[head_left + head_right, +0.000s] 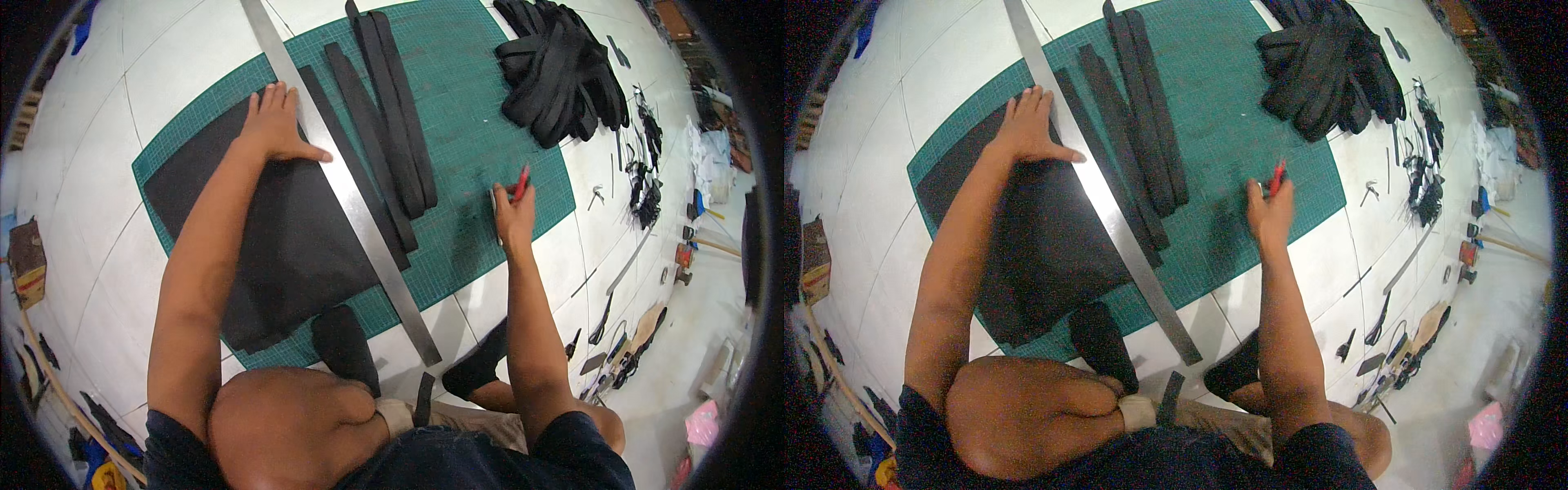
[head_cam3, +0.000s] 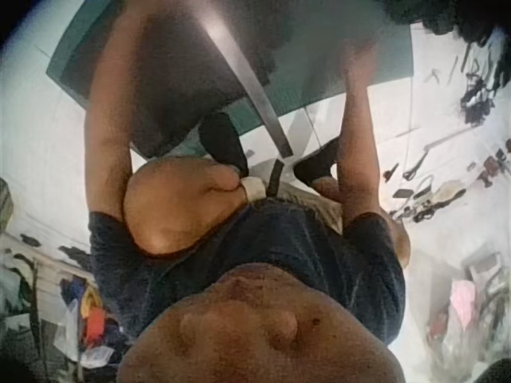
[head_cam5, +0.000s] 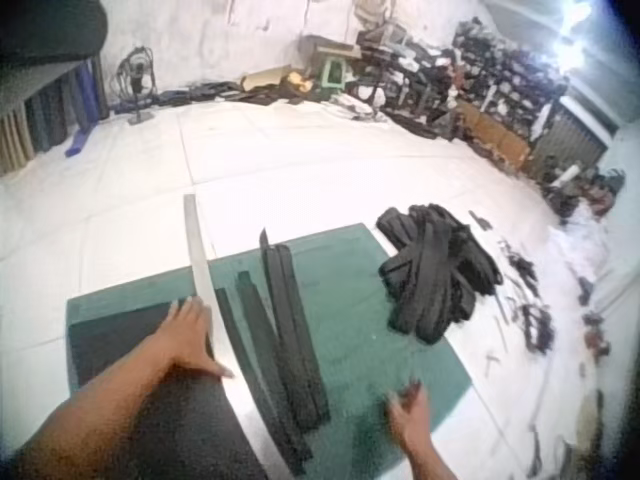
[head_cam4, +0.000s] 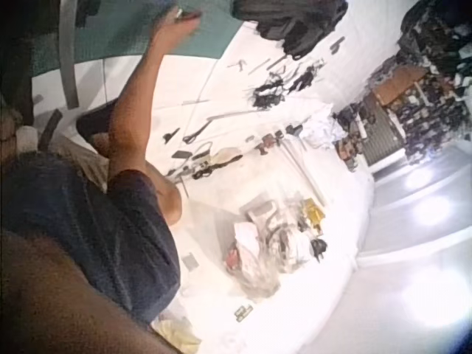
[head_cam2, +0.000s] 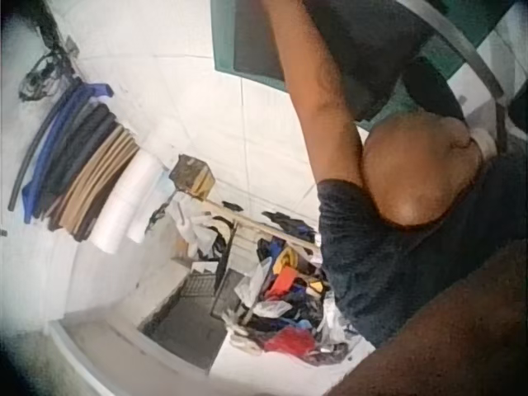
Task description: The person cuts strips from a piece of black fabric using a utility knife guided by a metal ruler on a green cutting mat.
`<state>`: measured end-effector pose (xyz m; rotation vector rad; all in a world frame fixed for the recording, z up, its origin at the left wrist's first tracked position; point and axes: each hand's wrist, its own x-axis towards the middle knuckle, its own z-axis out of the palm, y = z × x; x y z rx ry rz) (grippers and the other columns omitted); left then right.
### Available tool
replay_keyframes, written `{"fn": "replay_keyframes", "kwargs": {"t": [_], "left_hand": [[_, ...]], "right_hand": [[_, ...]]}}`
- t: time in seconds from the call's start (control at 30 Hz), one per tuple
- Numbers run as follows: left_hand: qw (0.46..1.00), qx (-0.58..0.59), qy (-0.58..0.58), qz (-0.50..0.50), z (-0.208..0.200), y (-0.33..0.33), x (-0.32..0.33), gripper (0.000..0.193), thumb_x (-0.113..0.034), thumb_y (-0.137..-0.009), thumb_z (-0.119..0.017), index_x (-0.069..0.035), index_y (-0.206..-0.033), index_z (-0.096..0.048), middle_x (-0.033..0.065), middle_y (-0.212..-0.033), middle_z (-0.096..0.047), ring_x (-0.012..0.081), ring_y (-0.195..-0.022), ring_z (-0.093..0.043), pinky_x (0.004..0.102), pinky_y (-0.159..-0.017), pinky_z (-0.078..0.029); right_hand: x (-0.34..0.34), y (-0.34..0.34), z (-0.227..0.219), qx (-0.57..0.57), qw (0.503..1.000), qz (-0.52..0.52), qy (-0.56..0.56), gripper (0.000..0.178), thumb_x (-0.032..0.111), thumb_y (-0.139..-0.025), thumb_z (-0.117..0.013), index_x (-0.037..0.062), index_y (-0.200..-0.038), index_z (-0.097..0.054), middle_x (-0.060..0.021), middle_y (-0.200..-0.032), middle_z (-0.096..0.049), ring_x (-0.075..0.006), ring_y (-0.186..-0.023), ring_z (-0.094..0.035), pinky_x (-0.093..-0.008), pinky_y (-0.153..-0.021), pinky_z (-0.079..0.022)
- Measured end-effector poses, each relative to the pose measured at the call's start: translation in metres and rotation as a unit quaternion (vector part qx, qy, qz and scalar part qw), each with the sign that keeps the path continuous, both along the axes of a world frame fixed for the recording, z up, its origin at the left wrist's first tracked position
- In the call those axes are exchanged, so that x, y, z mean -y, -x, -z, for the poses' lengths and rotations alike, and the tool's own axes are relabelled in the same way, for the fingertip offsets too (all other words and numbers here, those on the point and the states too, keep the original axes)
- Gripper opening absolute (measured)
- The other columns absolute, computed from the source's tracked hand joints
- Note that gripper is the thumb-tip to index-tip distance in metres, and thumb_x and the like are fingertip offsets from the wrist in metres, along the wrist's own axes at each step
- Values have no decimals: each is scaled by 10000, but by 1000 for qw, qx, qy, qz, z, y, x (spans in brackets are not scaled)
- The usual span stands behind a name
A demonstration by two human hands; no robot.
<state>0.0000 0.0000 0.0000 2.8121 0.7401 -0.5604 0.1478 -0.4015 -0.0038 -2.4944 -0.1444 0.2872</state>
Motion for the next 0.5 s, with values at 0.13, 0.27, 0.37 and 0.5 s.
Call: {"fn": "replay_keyframes", "kwargs": {"t": [0.13, 0.27, 0.37, 0.5], "left_hand": [[997, -52, -44, 36, 5, 1, 16, 1589, -827, -398, -799, 86, -1532, -161, 293, -1609, -158, 405, -1519, -121, 581, -1214, -118], [997, -55, -43, 24, -9, -3, 11, 1565, -760, -399, -845, 73, -1537, -166, 285, -1607, -189, 385, -1521, -146, 544, -1223, -123], [997, -41, -56, 33, -8, -1, 11, 1559, -774, -410, -838, 89, -1527, -175, 286, -1600, -207, 389, -1514, -172, 544, -1219, -134], [995, -53, -78, 38, -10, -4, 12, 1562, -772, -401, -846, 112, -1511, -193, 288, -1582, -248, 387, -1505, -204, 541, -1213, -158]], "right_hand": [[-58, 10, 8, -32, 989, -129, -62, 399, 345, -944, -618, 34, -1132, -453, -282, -935, -645, -461, -874, -657, -506, -762, -503], [-167, 49, -20, -82, 962, -249, -79, 333, 322, -980, -538, 38, -1129, -447, -286, -942, -673, -493, -887, -666, -569, -753, -510], [-228, 55, -30, -65, 947, -310, 49, 287, 235, -966, -526, 9, -1131, -459, -300, -981, -679, -477, -912, -679, -567, -783, -525], [-284, 57, -25, -41, 923, -375, 76, 285, 187, -954, -492, -27, -1140, -466, -306, -1037, -680, -461, -981, -677, -550, -846, -526]]}}
